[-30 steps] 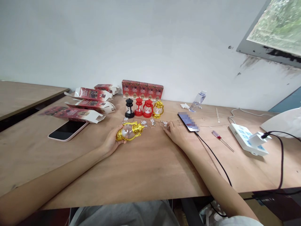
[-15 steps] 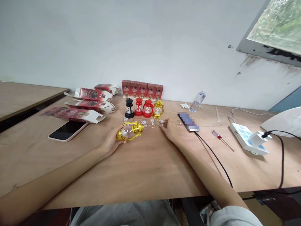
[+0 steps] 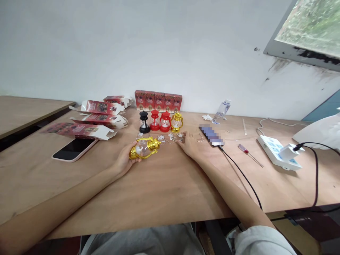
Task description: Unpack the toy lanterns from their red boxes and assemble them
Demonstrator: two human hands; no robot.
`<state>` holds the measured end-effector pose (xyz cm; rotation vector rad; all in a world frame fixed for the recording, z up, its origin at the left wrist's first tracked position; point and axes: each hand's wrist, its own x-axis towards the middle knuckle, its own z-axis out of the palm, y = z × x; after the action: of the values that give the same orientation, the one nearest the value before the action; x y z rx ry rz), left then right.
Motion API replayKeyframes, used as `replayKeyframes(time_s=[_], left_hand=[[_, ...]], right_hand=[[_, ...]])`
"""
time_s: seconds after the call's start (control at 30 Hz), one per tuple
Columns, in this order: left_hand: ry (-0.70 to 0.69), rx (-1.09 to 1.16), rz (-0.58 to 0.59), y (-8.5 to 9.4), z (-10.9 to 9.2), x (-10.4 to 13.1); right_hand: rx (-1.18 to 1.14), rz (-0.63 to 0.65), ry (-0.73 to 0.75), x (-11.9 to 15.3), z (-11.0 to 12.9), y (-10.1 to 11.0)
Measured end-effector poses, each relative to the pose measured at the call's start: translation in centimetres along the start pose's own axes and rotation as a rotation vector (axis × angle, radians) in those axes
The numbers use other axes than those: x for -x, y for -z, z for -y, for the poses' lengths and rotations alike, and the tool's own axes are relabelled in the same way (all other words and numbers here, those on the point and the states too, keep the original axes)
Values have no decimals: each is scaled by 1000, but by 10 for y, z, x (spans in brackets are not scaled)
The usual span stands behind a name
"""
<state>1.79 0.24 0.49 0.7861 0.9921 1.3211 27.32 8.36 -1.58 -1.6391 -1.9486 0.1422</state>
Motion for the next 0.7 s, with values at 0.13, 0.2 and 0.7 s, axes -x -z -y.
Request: replayKeyframes(time_s=[0.13,0.2,0.7], left_hand=[[-7,-2,3,0,1,-1],[-3,-4,3,1,1,-1],[14,-11,-46,-1,-1,0]], right_hand=[[124,-1,26,0,7,1],[155,-12,25,1,9,1],[184,-87,-8,0,1,-6]])
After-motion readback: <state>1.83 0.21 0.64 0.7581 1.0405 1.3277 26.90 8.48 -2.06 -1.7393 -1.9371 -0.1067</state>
